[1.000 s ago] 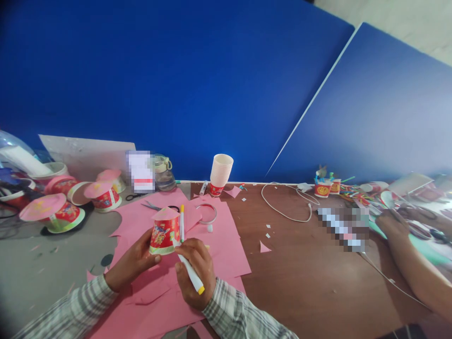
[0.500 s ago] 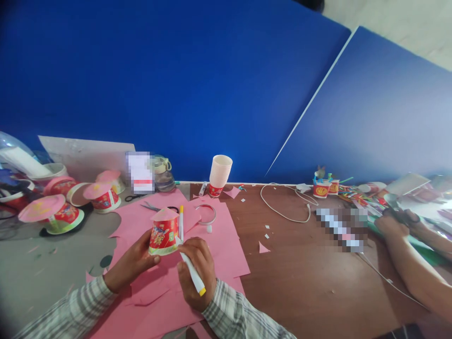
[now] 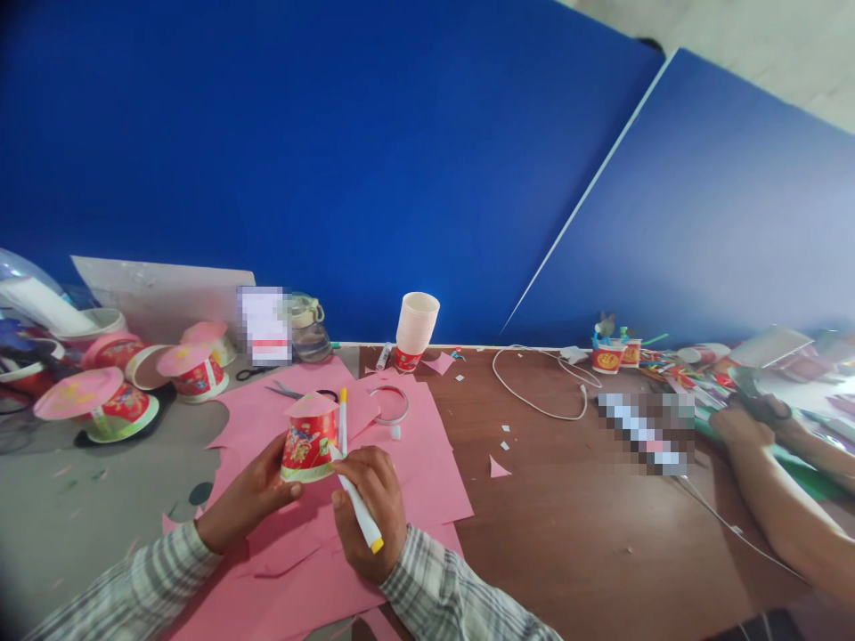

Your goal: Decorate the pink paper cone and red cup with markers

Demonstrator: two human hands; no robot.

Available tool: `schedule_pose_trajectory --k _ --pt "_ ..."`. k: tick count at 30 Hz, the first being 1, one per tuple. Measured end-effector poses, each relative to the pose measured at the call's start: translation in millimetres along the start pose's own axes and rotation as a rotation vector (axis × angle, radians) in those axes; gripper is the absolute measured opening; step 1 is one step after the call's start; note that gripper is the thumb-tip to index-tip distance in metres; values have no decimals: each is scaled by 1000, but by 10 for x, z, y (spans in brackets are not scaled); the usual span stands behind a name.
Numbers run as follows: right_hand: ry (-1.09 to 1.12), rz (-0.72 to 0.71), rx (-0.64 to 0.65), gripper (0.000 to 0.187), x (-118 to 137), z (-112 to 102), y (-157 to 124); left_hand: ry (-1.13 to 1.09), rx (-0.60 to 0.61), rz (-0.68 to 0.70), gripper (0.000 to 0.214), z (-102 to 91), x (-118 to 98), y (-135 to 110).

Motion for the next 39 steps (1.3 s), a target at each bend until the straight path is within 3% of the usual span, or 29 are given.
schedule_pose_trajectory --k 23,39 --pt "-10 -46 6 27 100 20 -48 -111 27 3 72 33 -31 -4" --pt "-12 -35 -15 28 39 53 -41 -126 55 22 68 57 -37 -12"
Point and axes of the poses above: each hand's wrist, its own y-axis towards the middle knuckle, its own z-axis out of the palm, x = y × z, the point moved 6 cm from there along y, towards the middle knuckle, and after that the axes turned 6 degrees about -z, right-handed, at the moved point
